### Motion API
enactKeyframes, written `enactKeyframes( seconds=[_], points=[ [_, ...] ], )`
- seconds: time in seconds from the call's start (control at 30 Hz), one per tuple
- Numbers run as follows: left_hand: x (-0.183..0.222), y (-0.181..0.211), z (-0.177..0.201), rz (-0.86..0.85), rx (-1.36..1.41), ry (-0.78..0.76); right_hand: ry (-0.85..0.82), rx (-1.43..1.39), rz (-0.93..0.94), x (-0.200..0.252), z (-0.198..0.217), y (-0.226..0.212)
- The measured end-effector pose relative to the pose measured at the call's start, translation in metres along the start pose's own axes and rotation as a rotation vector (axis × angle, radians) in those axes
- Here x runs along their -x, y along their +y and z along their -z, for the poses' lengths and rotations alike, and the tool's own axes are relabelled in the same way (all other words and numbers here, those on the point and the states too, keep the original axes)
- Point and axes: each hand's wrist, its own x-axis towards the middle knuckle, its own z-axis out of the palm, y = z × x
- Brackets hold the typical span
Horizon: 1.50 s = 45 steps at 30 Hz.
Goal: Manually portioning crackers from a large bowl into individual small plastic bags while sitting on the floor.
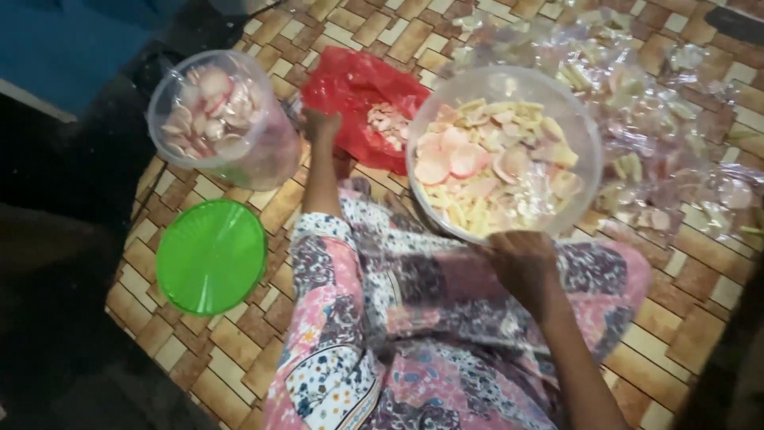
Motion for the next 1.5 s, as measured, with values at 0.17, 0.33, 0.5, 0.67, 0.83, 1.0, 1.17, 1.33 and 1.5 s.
enactKeyframes(
  seconds=[0.17, 0.33, 0.5, 0.67, 0.83, 1.0, 1.17, 1.33, 1.5],
  points=[
    [0.04, 0.025, 0.024, 0.437, 0.464, -0.099, -0.14, -0.04, -0.201, 0.009, -0.013, -0.006],
    [-0.033, -0.002, -0.105, 0.105, 0.481, -0.114, -0.116, 0.05, -0.182, 0.003, -0.011, -0.012],
    [0.01, 0.038, -0.149, -0.448, 0.223, -0.224, -0.152, 0.045, -0.185, 0.004, -0.015, -0.01],
    [0.058, 0.074, -0.108, -0.619, 0.467, -0.6, -0.202, 0.075, -0.231, 0.006, -0.015, -0.01],
    [0.048, 0.086, -0.074, -0.485, 0.583, -0.709, -0.199, 0.041, -0.237, 0.003, -0.012, -0.013],
    [0.009, 0.08, -0.041, -0.165, 0.428, -0.545, -0.228, 0.005, -0.258, 0.006, -0.013, -0.011],
    [0.039, 0.09, 0.069, -0.101, -0.366, -0.519, -0.211, 0.073, -0.263, 0.011, -0.021, -0.011],
    [-0.012, 0.025, 0.036, -0.152, -0.689, -0.671, -0.111, 0.082, -0.257, 0.007, -0.024, -0.012],
    [-0.023, 0.009, 0.016, -0.147, -0.762, -0.719, -0.064, 0.085, -0.25, 0.003, -0.024, -0.014]
  ],
)
